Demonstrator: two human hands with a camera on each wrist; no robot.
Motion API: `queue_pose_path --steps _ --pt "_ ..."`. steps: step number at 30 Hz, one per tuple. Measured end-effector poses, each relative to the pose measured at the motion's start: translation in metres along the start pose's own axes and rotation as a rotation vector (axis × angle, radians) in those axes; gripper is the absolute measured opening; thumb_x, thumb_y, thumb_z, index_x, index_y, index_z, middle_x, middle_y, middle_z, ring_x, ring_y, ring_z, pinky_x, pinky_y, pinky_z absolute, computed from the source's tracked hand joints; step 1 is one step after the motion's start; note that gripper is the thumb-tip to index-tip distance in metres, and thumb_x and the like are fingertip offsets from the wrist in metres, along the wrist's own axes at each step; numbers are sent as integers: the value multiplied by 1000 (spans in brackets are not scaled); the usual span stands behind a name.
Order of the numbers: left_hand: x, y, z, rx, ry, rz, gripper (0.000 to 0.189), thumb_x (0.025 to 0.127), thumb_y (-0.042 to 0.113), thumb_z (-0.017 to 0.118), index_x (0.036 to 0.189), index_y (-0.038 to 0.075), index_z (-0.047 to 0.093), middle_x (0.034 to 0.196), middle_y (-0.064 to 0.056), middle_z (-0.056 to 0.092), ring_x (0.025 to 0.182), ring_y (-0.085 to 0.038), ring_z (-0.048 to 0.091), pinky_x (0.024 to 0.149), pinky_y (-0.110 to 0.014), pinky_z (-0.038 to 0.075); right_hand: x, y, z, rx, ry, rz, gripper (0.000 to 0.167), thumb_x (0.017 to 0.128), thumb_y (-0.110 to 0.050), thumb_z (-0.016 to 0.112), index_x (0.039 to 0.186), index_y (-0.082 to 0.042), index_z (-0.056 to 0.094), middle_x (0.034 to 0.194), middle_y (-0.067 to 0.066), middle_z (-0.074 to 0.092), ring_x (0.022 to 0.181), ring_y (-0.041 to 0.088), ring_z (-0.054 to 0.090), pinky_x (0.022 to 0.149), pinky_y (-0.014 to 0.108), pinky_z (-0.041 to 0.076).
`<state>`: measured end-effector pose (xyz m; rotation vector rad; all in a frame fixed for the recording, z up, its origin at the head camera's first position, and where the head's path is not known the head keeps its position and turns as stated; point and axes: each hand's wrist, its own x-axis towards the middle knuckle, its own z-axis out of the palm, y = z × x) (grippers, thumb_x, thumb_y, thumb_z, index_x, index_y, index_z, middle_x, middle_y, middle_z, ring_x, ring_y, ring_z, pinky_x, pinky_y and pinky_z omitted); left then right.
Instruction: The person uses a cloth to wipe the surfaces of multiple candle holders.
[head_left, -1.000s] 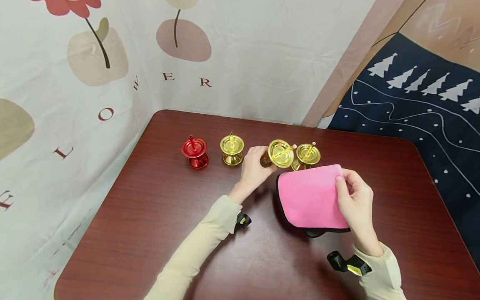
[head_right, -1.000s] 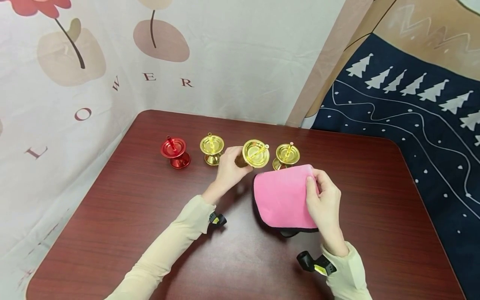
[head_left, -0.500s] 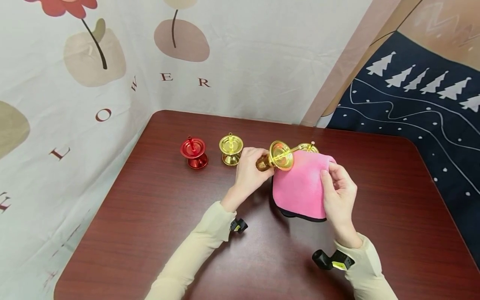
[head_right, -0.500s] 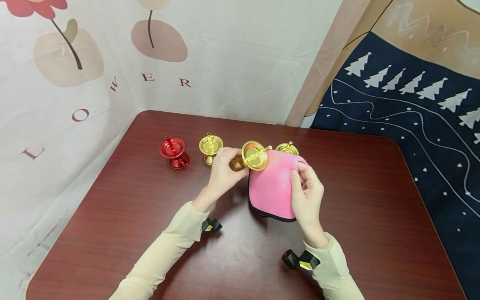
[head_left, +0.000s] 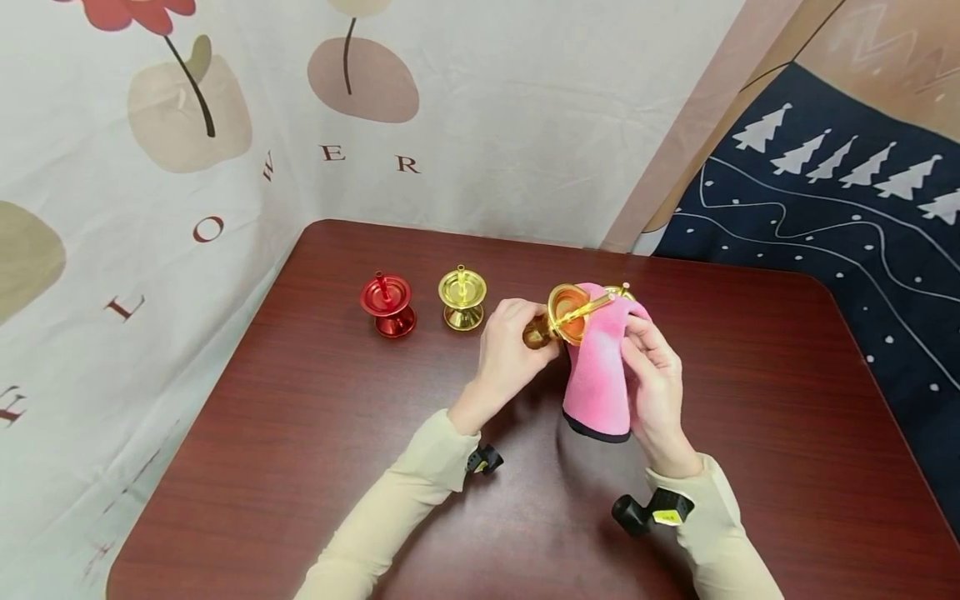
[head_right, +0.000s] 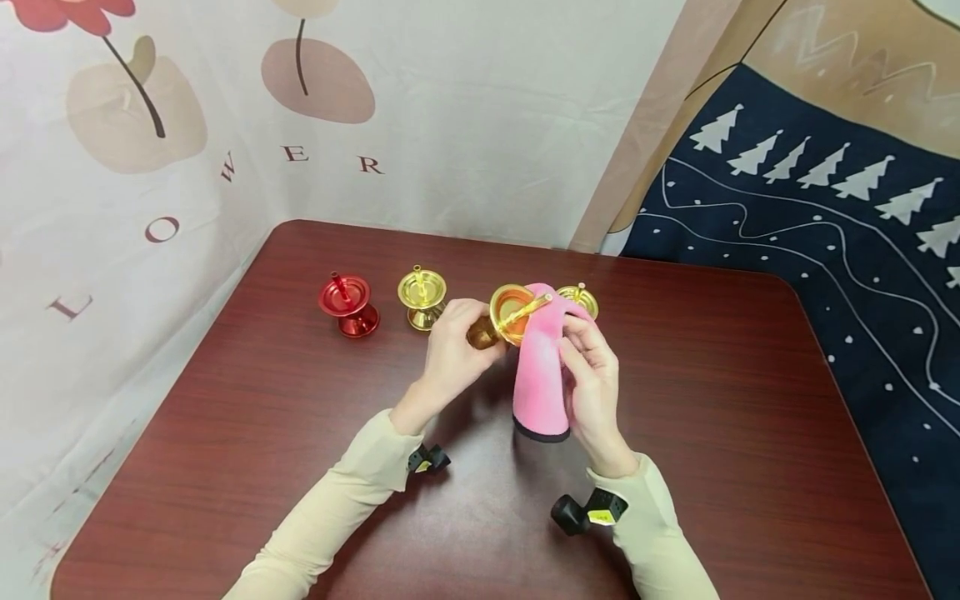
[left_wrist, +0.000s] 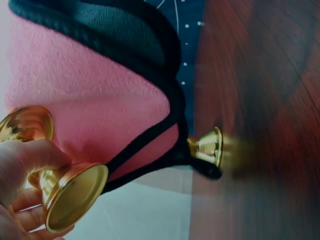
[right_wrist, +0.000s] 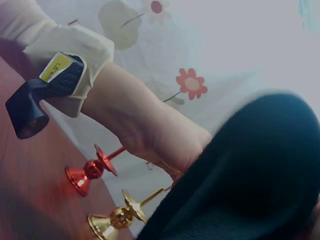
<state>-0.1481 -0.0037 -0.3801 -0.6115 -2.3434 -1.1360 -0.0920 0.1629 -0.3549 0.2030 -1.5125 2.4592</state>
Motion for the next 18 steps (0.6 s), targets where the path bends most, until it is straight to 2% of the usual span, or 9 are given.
queue_pose_path --steps 3,5,7,11,15,18 --pt "0 1 1 8 36 19 35 62 12 80 93 4 68 87 -6 65 91 -22 56 80 -35 45 3 4 1 102 -60 -18 35 90 16 37 104 -6 60 100 6 67 79 12 62 66 19 51" --pt "0 2 2 22 55 38 36 62 12 81 93 4 67 87 -7 64 92 -23 56 81 -35 45 5 7 2 31 -54 -48 36 86 20 43 106 -6 58 100 5 66 73 11 59 60 16 48" --pt "0 3 3 37 70 55 37 62 13 81 94 3 67 87 -7 64 93 -23 56 82 -36 44 7 9 2 -91 -18 -80 40 81 22 49 108 -7 58 98 3 65 65 9 52 53 15 43" --pt "-1 5 4 65 82 85 36 63 13 80 95 3 66 90 -8 65 95 -23 55 85 -36 44 9 13 5 -252 66 -115 42 76 20 58 110 -4 62 93 1 65 59 9 45 52 14 39" --pt "-2 7 3 114 89 126 34 65 13 79 95 3 66 94 -8 67 99 -24 55 89 -36 43 11 17 9 -256 144 -122 37 75 20 60 102 -4 64 84 0 64 56 7 44 50 13 38" --pt "-2 7 4 149 100 157 33 66 11 80 94 4 67 96 -7 68 100 -24 56 90 -35 43 12 19 13 -235 192 -141 35 73 20 61 96 -6 65 80 0 66 58 6 49 53 13 42"
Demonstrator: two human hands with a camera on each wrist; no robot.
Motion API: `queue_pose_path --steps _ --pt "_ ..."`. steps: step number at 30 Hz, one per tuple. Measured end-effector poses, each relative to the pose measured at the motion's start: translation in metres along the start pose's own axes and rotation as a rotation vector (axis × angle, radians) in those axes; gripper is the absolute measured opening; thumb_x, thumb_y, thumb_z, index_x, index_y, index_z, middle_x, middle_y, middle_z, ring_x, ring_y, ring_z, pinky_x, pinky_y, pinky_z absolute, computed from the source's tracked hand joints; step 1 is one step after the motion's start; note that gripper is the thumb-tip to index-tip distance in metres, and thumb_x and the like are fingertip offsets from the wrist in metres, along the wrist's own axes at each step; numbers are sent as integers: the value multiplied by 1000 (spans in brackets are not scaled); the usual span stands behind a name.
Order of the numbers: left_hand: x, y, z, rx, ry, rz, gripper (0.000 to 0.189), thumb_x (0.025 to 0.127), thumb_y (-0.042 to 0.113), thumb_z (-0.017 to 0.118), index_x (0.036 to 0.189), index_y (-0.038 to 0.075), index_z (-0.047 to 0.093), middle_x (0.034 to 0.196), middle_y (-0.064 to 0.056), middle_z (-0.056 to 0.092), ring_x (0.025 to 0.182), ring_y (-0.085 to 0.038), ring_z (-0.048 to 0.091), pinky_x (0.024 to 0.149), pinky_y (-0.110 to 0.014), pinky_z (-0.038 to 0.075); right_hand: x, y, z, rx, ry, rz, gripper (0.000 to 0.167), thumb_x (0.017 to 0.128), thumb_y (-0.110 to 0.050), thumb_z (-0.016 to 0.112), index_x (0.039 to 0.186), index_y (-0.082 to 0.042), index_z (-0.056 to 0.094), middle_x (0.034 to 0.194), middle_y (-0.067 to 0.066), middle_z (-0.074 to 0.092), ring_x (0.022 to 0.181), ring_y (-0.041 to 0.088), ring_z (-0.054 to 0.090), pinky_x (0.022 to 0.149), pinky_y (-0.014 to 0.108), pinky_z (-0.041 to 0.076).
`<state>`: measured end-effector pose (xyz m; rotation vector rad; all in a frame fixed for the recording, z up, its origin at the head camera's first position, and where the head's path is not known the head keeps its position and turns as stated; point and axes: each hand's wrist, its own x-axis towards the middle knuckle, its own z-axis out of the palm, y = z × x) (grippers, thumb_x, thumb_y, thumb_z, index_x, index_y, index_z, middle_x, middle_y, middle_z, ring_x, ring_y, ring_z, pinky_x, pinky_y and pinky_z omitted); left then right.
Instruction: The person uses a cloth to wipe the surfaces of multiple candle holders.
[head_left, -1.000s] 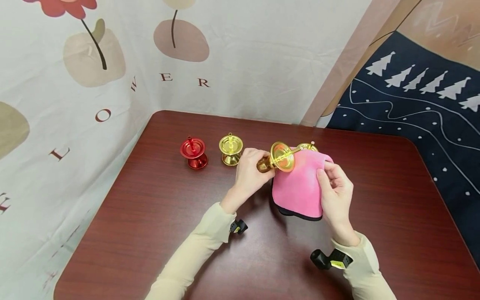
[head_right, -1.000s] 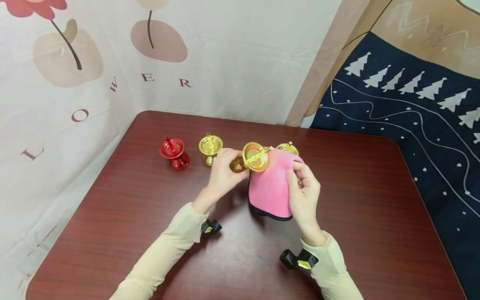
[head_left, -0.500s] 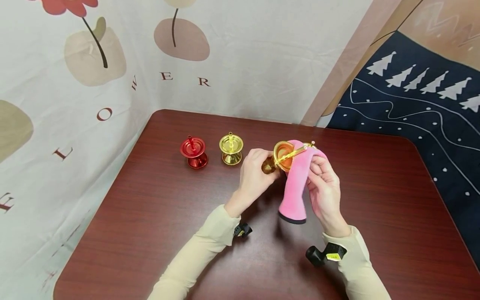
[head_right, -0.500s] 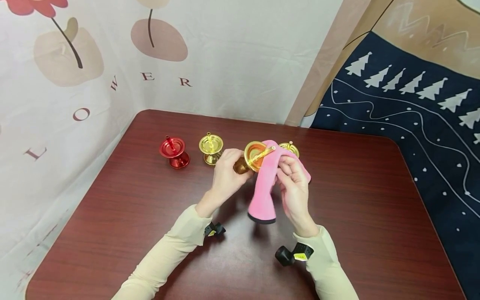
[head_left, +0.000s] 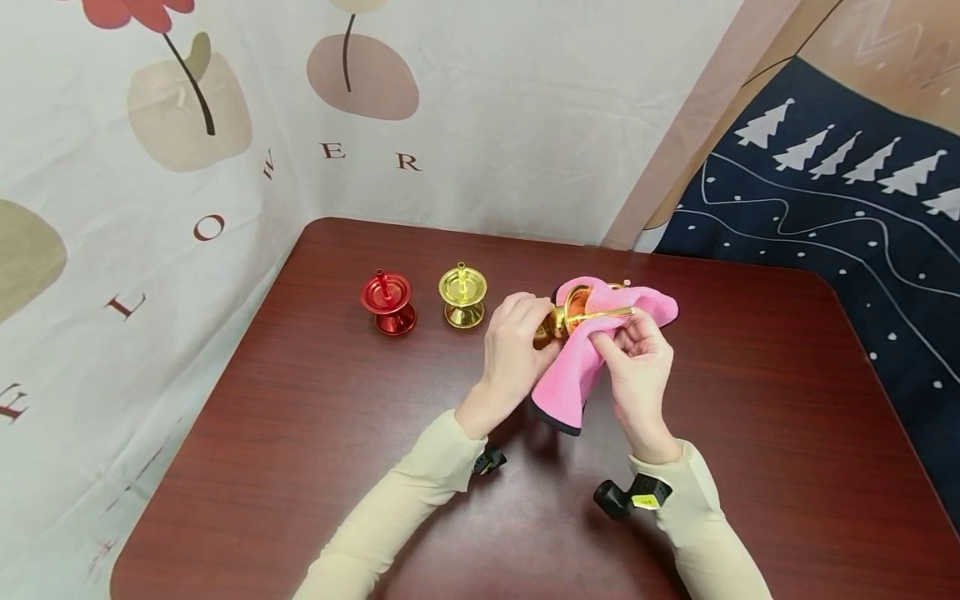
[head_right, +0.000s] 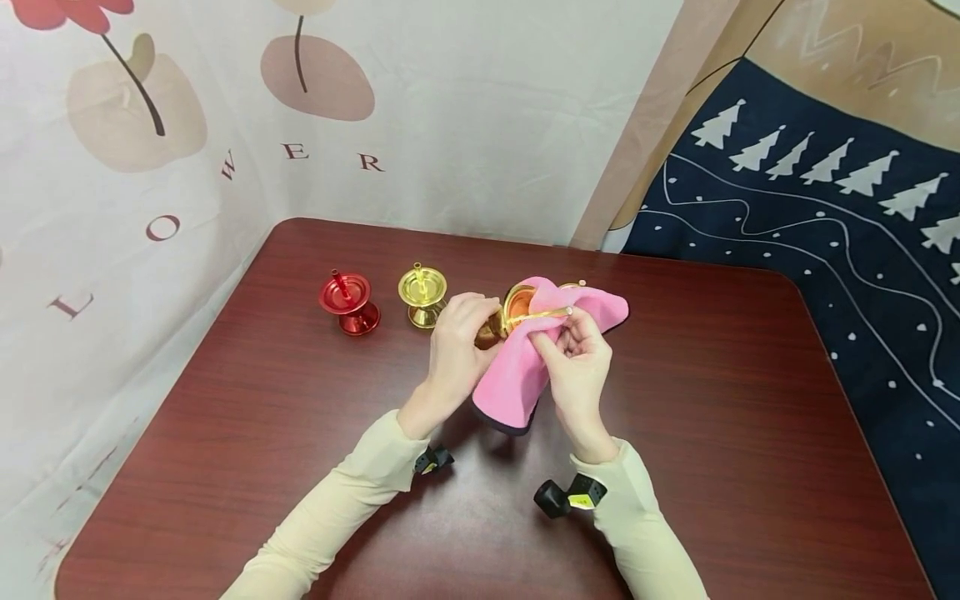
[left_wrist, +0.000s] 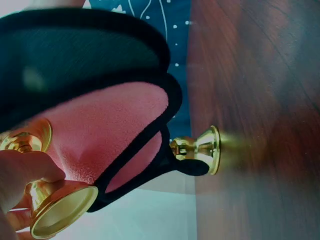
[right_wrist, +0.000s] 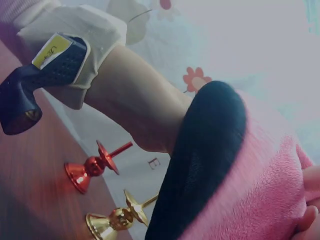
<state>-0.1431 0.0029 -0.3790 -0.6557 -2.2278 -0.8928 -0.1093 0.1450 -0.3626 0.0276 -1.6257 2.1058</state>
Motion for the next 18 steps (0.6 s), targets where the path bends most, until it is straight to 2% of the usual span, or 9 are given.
queue_pose_path --steps 4,8,11,14,18 --pt "-1 -2 2 20 15 23 31 66 10 81 93 4 68 95 -7 68 99 -23 57 90 -34 43 0 2 4 -3 38 -36 32 73 20 63 93 -5 66 80 1 67 59 7 51 54 13 44" --pt "-1 -4 3 31 19 25 29 67 11 80 94 5 68 95 -5 68 98 -21 57 90 -33 43 1 3 6 -14 60 -69 27 73 18 64 91 -3 66 77 1 66 54 8 47 50 13 39" --pt "0 -5 2 30 14 19 30 67 11 80 94 6 69 95 -5 68 98 -20 57 91 -33 43 2 3 7 -22 82 -77 28 72 17 65 89 -5 66 72 -1 64 52 7 43 48 13 36" --pt "1 -6 1 28 5 13 31 67 11 81 95 6 69 95 -5 68 99 -20 56 91 -34 42 2 2 7 0 109 -96 28 72 17 65 87 -6 66 68 -1 61 51 8 42 47 14 36" --pt "1 -7 0 26 -6 12 33 66 12 82 96 5 68 94 -5 68 99 -21 56 91 -34 42 5 -2 6 78 147 -138 25 71 18 65 88 -1 66 70 3 62 54 10 45 51 16 41"
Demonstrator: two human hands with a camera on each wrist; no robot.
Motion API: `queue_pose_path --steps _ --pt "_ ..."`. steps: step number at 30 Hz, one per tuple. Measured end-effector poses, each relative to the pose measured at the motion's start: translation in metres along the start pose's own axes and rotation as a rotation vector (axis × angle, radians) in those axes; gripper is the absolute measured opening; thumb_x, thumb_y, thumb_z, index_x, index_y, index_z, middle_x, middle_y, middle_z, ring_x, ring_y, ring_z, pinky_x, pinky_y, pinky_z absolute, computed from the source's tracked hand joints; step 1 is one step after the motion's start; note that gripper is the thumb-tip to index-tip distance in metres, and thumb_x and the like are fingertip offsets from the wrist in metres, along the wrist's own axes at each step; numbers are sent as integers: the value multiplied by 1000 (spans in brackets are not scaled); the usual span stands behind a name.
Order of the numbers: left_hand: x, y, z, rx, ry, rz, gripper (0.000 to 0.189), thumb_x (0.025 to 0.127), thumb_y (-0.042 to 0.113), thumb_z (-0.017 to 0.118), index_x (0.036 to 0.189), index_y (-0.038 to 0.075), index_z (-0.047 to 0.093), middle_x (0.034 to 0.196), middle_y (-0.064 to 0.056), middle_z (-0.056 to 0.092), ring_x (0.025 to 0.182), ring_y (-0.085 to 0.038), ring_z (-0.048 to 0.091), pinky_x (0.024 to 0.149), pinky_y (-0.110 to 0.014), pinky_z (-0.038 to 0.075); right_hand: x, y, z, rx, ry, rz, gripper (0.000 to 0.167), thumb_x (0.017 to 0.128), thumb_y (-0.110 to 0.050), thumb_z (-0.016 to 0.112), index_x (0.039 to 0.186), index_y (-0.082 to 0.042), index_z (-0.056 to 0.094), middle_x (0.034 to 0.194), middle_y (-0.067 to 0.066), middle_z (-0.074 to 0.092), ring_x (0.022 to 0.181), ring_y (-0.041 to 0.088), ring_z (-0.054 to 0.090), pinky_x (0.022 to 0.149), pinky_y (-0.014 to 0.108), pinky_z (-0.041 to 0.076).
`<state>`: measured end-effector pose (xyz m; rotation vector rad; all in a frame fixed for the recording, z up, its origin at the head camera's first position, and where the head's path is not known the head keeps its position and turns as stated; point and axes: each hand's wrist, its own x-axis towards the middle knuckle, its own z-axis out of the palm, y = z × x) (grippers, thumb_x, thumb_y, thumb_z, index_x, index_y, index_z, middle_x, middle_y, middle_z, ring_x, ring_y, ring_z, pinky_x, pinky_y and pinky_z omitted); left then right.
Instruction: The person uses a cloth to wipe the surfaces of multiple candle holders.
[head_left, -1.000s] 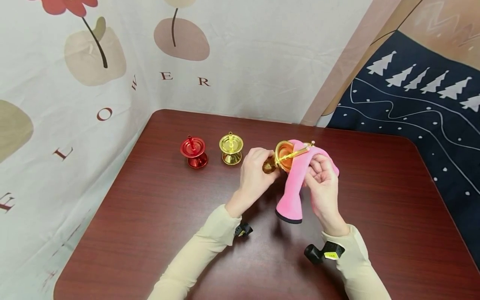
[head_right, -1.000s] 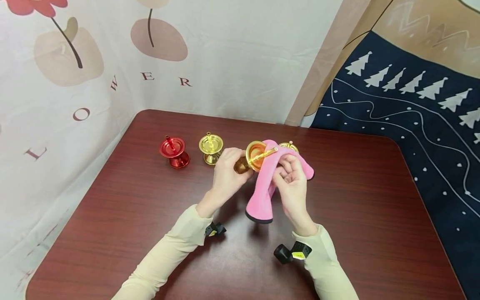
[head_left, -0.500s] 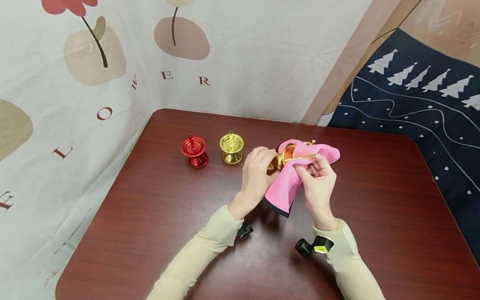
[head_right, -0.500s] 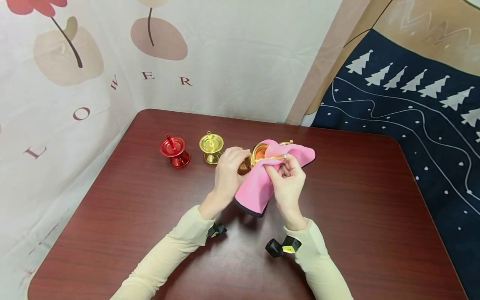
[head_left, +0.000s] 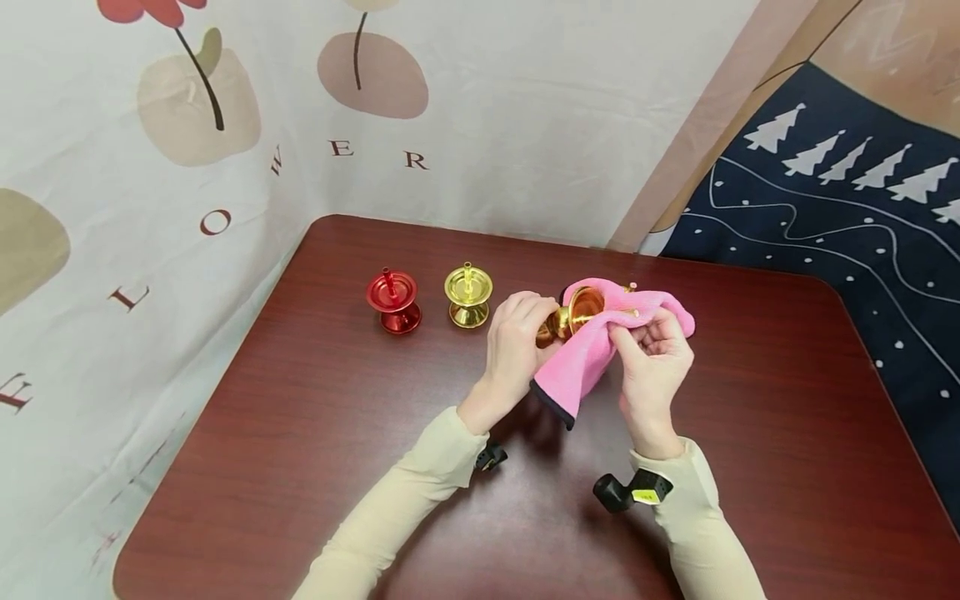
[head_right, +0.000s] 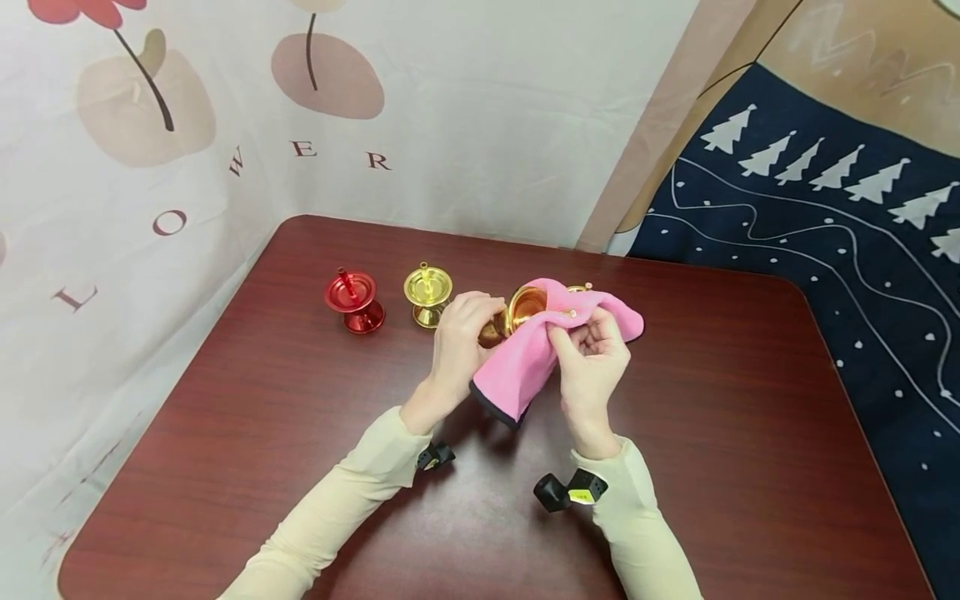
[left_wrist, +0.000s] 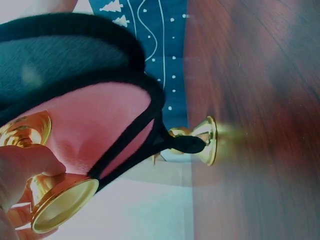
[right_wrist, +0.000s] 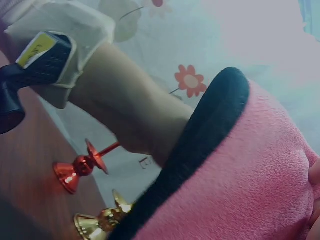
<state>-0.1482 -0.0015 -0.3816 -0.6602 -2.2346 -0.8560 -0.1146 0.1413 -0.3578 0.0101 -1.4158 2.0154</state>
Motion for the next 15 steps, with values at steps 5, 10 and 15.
queue_pose_path --steps 5,10,15 --pt "-1 0 1 -8 -2 -1 34 66 12 82 96 5 68 95 -6 68 98 -21 56 90 -35 42 2 -4 -2 67 36 -27 23 71 17 64 87 1 66 71 5 62 57 11 48 54 18 44" --pt "-1 -2 3 -35 -9 1 36 64 12 82 95 6 67 93 -5 67 98 -21 56 90 -36 42 4 -5 -3 140 91 -52 19 73 17 62 85 3 65 71 6 63 60 11 53 56 19 47" --pt "-3 -8 5 -70 -15 -73 36 60 12 82 91 6 66 89 -4 66 96 -21 55 86 -36 42 10 -8 -6 194 131 -66 14 76 15 63 86 6 65 73 8 63 61 12 55 54 20 48"
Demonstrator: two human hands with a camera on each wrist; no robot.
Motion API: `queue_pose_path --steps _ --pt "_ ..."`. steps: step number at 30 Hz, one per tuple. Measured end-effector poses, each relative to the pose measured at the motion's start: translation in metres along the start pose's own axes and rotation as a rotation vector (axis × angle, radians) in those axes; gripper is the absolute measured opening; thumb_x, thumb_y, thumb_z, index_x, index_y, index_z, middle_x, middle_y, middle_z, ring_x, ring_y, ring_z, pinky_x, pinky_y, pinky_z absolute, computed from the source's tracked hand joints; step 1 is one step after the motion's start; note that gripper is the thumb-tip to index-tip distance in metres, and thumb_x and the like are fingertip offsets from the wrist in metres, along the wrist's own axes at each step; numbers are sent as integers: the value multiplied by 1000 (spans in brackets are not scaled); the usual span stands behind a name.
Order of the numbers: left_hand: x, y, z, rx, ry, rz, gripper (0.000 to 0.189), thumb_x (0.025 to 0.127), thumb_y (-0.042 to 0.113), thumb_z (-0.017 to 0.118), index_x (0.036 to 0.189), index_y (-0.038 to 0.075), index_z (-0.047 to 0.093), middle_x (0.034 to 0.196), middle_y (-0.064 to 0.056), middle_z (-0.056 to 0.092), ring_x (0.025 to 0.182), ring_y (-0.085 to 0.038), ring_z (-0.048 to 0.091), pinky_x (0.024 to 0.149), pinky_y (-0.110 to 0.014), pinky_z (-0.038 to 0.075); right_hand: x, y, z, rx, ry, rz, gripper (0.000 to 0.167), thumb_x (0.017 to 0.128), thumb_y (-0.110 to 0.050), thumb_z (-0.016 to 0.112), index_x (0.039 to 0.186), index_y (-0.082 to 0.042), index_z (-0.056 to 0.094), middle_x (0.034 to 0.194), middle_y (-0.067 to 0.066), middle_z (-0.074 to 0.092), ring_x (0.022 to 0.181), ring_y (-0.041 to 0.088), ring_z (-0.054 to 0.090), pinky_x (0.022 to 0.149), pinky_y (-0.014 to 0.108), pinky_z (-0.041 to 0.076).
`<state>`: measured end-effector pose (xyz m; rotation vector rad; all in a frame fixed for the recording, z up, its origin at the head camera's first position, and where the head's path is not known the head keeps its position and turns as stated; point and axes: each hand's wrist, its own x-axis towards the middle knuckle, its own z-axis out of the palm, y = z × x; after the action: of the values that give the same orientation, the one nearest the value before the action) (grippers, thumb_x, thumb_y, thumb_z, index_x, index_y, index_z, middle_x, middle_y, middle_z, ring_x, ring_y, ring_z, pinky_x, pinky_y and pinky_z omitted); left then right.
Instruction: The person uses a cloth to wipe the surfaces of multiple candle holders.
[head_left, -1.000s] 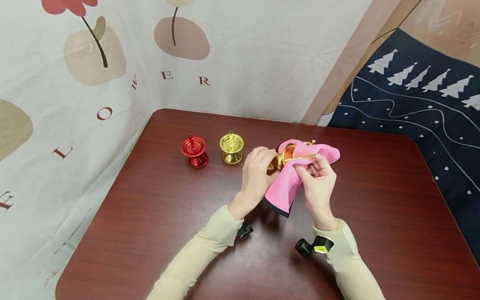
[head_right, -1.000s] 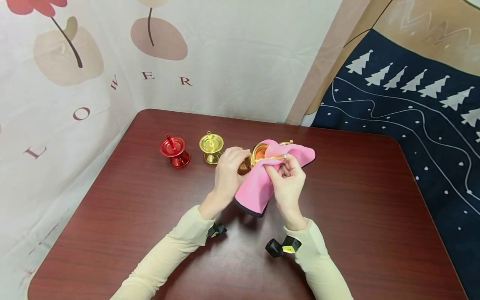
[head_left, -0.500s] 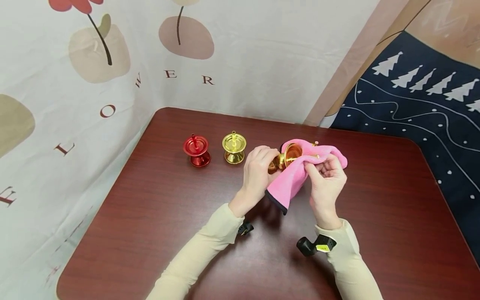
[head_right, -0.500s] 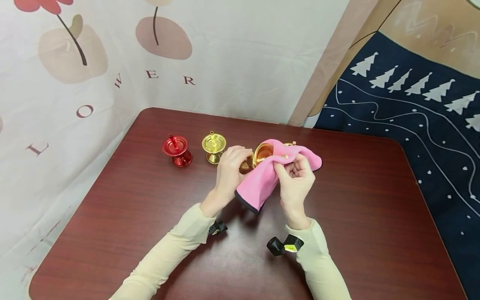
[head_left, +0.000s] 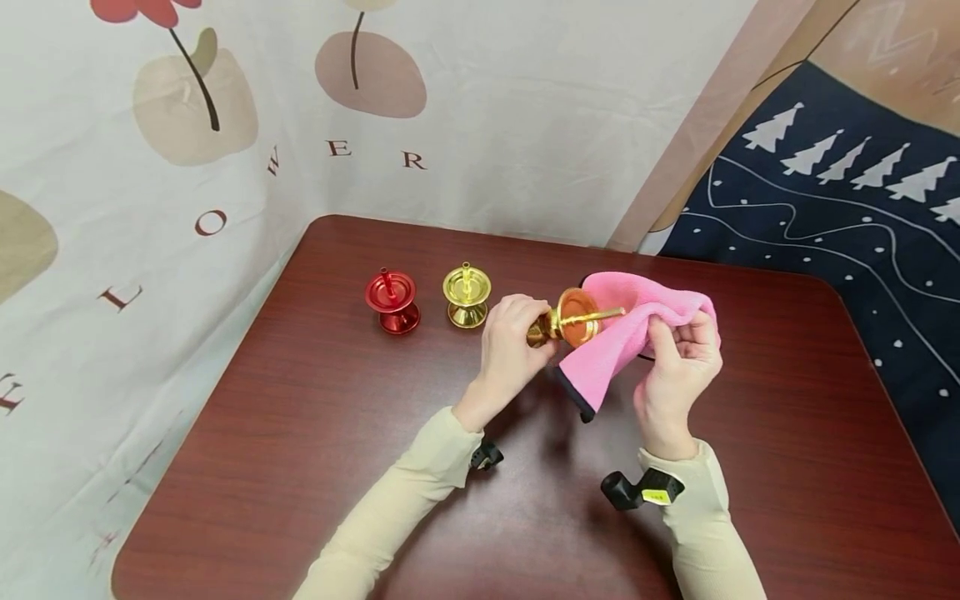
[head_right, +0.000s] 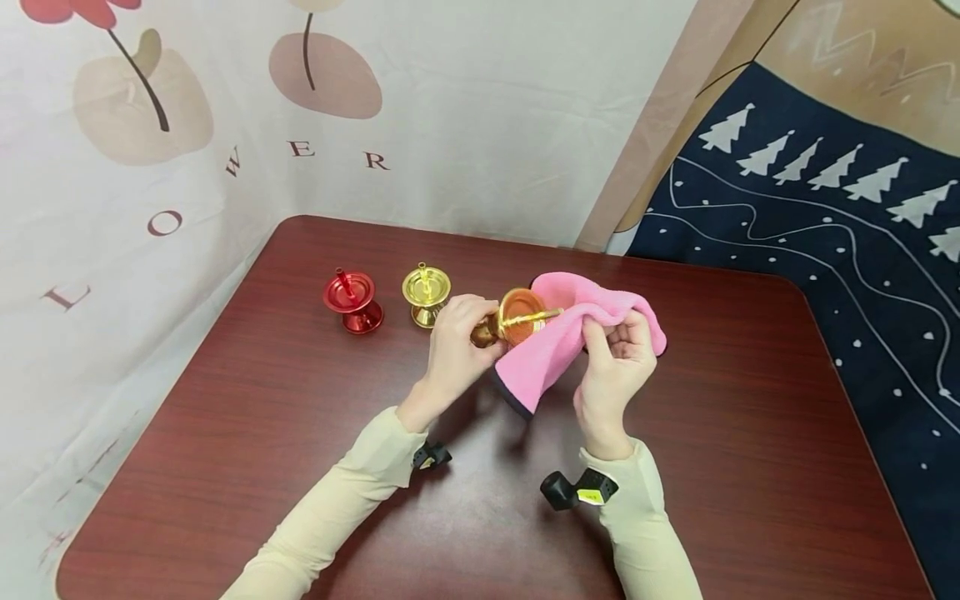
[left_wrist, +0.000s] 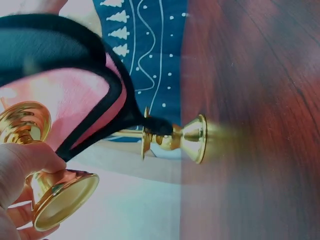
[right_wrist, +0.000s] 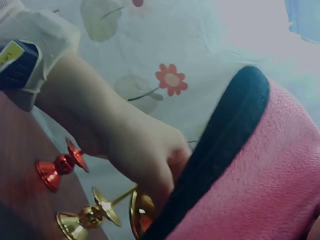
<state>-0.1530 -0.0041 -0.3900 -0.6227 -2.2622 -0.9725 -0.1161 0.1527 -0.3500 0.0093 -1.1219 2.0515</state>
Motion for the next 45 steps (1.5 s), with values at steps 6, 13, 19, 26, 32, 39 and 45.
queue_pose_path --steps 6,13,19,26,32,39,45 --pt "3 0 -4 -25 19 -28 38 60 13 82 93 5 66 92 -7 65 97 -23 55 86 -38 43 -7 5 -3 -64 -131 65 21 76 18 60 85 1 66 76 5 66 66 11 57 59 19 48" --pt "7 7 -6 -5 51 4 35 62 13 80 94 5 67 95 -7 66 98 -23 55 86 -38 42 -17 18 2 -125 -218 121 29 75 19 60 89 -7 62 79 1 62 73 12 53 64 20 43" --pt "6 9 -6 30 55 39 34 62 10 80 93 5 67 98 -7 67 100 -24 55 89 -39 42 -21 22 5 -175 -185 134 29 75 16 63 90 -8 58 82 0 63 73 11 51 64 20 42" --pt "8 8 -4 53 45 73 31 64 10 79 93 7 67 95 -5 67 99 -22 55 89 -37 42 -14 18 6 -80 -149 95 26 72 20 61 86 -2 60 81 5 66 73 13 55 66 22 45" --pt "8 6 -3 52 24 68 34 63 13 79 94 7 67 93 -3 67 97 -20 55 88 -37 41 -6 8 6 -34 -111 54 22 74 18 60 88 0 62 81 8 66 73 16 55 63 23 47" --pt "7 2 -2 34 -5 47 36 59 14 81 91 8 67 90 -3 66 95 -20 55 88 -37 41 4 -7 7 95 -49 15 15 79 13 58 93 8 61 84 14 62 77 20 58 68 28 54" --pt "4 0 -2 -40 -10 -59 37 60 15 81 93 6 67 89 -5 65 93 -21 55 84 -38 42 7 -15 1 81 -104 47 16 81 15 54 93 8 62 83 13 64 74 19 58 66 25 54"
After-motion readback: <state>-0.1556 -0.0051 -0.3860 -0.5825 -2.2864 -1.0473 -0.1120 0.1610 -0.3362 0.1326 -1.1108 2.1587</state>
